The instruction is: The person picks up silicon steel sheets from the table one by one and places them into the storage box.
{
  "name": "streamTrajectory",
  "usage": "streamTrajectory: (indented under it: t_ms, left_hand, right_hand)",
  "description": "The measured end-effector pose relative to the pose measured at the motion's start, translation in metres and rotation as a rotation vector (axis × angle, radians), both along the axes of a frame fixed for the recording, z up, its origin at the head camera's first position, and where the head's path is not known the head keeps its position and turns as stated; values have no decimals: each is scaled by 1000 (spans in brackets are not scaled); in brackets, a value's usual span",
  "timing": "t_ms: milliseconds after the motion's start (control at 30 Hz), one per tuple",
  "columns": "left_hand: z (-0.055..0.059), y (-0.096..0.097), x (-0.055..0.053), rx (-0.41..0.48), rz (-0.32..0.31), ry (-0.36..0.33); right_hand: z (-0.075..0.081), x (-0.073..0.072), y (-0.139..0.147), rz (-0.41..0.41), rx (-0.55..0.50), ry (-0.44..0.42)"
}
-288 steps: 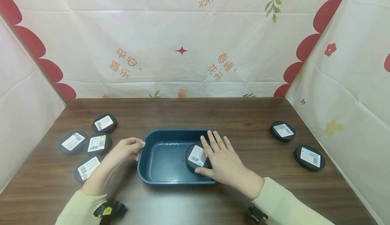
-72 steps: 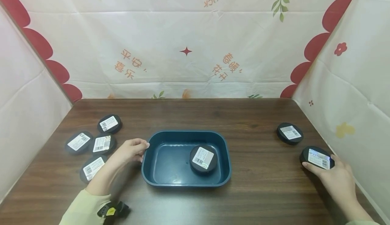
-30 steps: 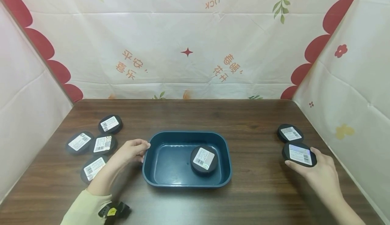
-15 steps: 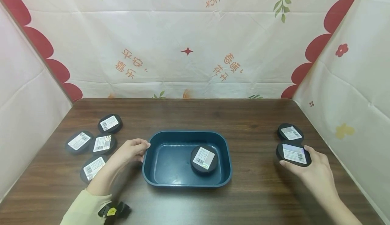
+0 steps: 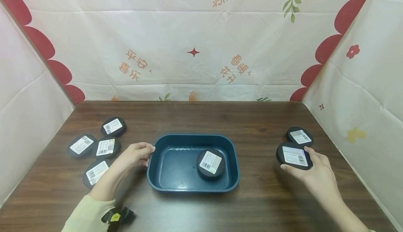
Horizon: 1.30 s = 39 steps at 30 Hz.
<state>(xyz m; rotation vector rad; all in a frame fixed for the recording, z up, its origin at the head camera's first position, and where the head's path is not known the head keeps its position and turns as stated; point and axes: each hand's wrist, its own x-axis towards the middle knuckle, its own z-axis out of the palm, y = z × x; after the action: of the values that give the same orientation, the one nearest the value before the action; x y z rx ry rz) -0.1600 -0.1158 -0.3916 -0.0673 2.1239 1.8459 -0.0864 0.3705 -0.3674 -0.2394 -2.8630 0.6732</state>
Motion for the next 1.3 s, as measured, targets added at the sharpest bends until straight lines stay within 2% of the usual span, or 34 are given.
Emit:
streamTrajectory:
  t_ms: [367,667,1033,1300]
  left_hand:
    - [-3,0,-2,9,5,2]
    - [-1,-1,0,13,-5,9]
    - [-2,-1,0,11,-7,6]
    - [-4,0,-1,6,6,-2]
  right_hand:
    - [6,-4,-18,18,-24,-45]
    - [16,-6,-36,56,-33,-31]
    - [28,-11,-67,119,-50,-49]
    - [32,-13,-94,168,-65,-106]
